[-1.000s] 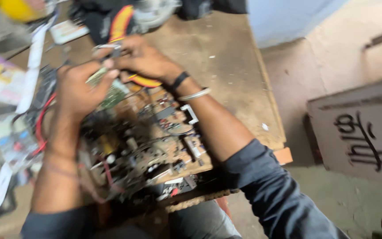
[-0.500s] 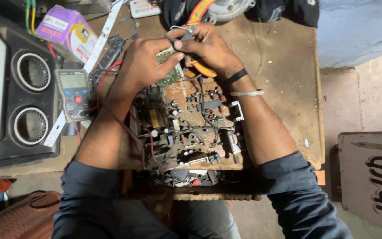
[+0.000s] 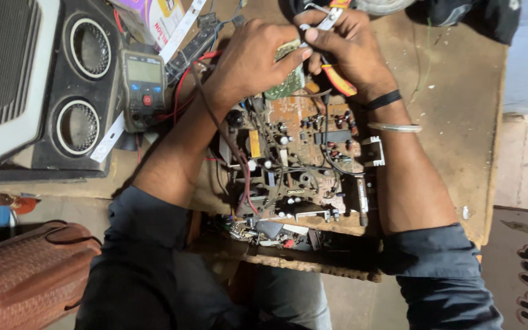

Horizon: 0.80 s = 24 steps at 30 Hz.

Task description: The person uses a screwdriver to manipulate components on a small green circuit board held over a larger disassembled electronics chassis. The person repeatedly adjusts the board and uses the screwdriver on various points while a multimeter and other tools remain on the workbench.

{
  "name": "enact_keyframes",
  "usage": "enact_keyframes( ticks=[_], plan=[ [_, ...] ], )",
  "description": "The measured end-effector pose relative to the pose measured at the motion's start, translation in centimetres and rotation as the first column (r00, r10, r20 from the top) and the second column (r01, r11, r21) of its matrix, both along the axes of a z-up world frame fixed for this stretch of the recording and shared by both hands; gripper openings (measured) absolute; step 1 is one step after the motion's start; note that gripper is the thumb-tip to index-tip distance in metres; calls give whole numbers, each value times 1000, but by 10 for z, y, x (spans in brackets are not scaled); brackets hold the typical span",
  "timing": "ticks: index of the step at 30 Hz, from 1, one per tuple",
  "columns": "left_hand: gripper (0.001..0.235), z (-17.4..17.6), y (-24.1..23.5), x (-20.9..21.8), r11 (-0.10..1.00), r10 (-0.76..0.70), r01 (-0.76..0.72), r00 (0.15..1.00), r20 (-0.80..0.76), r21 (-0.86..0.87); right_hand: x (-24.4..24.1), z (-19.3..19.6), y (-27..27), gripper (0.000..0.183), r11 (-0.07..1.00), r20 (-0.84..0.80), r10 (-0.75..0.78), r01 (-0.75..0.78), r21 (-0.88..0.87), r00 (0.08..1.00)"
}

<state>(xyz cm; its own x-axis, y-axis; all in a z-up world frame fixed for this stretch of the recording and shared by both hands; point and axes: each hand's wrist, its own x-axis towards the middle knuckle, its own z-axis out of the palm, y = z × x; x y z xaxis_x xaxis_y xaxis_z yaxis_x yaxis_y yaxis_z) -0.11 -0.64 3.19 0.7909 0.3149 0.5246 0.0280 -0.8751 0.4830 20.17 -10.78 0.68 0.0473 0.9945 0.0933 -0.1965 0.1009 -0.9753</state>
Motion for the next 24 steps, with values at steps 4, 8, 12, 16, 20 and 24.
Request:
enact_keyframes(
  ticks=[4, 8, 12, 16, 20, 24],
  plan=[
    [21, -6, 4, -4, 996, -70, 73, 996, 46, -52, -1, -4, 0, 20, 998, -60, 15, -11, 61, 998],
    [22, -9, 5, -1, 996, -88, 89, 993, 81, 2, -3, -3, -2, 15, 994, -50, 34, -29, 103, 998],
    [20, -14, 5, 0, 999, -29, 30, 999, 17, -40, -3, 1, -3, 15, 999, -67, 16, -14, 38, 998],
    [20, -14, 8, 0, 999, -35, 33, 998, 61, 32, -2, 1, -2, 20, 997, -32, 62, -60, 54, 998],
    [20, -12, 7, 0, 995, -79, 81, 996, 39, -55, -2, -3, -2, 19, 997, -80, 39, -33, 74, 996],
    [20, -9, 4, -1, 990, -122, 128, 987, 107, -59, -3, -4, -3, 18, 995, -92, 30, -21, 94, 995]
  ],
)
